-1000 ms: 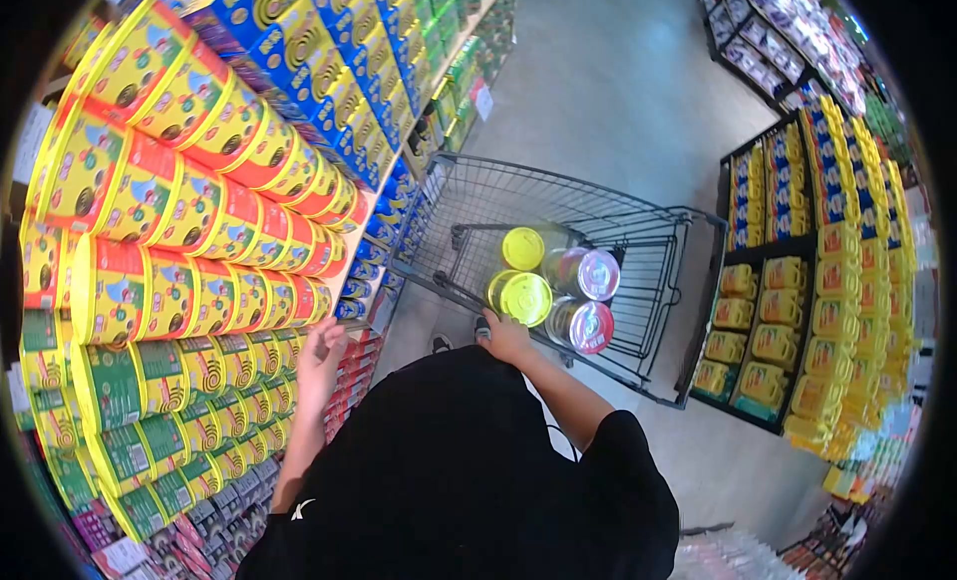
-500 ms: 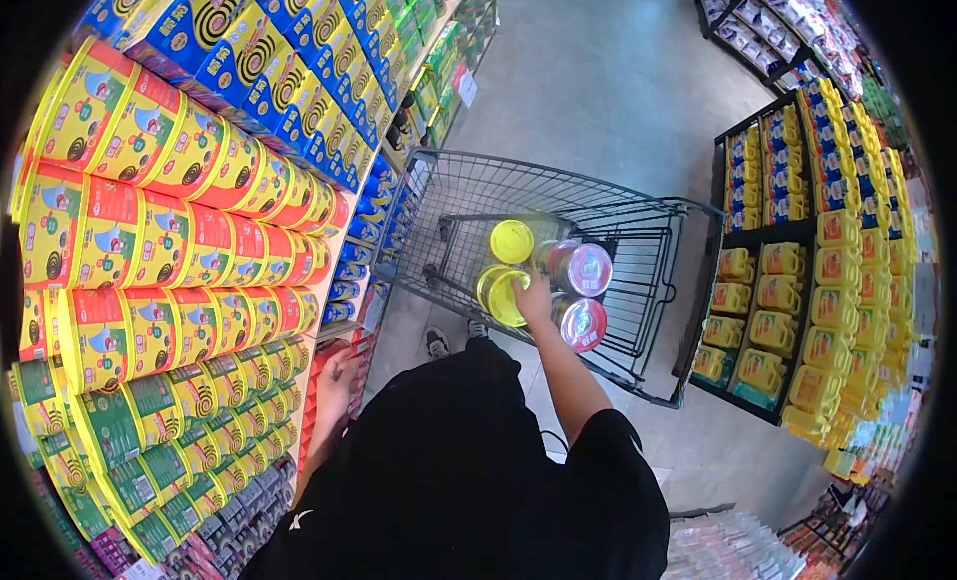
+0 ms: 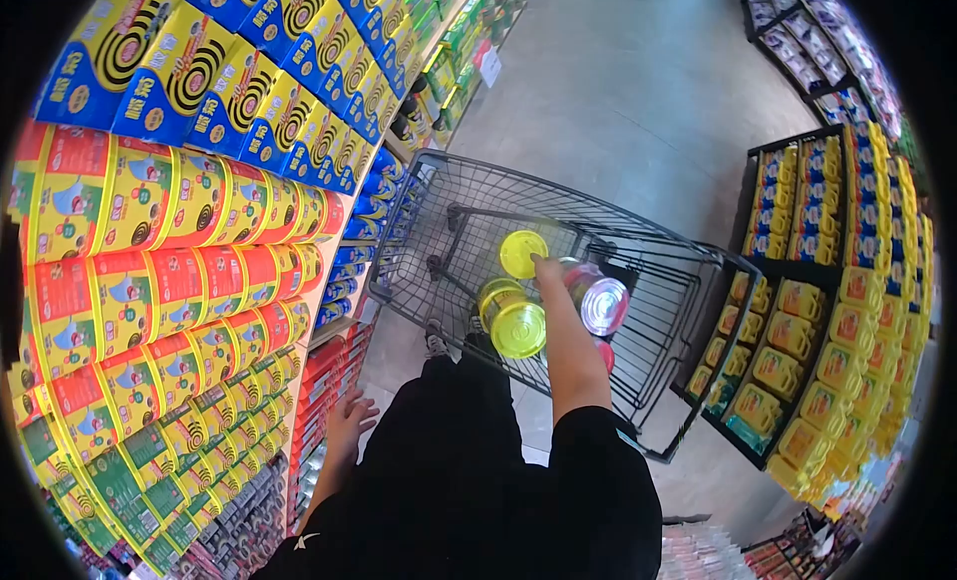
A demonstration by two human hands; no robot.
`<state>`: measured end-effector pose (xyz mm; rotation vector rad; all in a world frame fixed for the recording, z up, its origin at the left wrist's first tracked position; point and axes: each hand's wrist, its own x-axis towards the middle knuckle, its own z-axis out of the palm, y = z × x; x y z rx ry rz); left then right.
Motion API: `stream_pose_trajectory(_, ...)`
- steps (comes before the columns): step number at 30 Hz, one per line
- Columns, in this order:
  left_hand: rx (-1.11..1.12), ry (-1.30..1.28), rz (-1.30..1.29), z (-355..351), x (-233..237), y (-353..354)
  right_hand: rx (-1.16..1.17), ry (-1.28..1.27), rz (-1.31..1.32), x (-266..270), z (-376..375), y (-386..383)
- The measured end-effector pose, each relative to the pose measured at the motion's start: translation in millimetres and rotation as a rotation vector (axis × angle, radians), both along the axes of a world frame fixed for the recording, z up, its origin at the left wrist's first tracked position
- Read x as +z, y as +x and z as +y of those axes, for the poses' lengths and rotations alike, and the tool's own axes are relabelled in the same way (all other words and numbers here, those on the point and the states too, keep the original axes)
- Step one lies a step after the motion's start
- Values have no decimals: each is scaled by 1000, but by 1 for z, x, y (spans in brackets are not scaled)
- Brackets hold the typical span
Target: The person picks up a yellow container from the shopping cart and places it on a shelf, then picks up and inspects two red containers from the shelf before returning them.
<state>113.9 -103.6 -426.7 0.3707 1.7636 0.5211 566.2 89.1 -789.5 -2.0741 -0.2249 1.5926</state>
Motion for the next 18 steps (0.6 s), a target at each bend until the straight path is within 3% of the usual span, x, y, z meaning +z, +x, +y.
stream_pose_trajectory(3,47,-65,18,-11,-10,-3,35,-113,-85,-37,11,-11)
stream_pose_trajectory(7,103,-129,40,-18,-20,-2,-73,-116,47,-10,25,-30)
stream_pose_trajectory(8,114,-144,41,-21,-22,-2,-65,-170,23,-40,27,-26)
stream_pose_trajectory(11,134,-178,33,-23,-23,1,-12,-209,32,-34,36,-31)
stream_pose_trajectory(12,140,-185,28,-23,-24,2,-110,-267,14,-41,40,-34)
stream_pose_trajectory(18,163,-218,9,-19,-28,6,264,-89,-216,-118,27,-47)
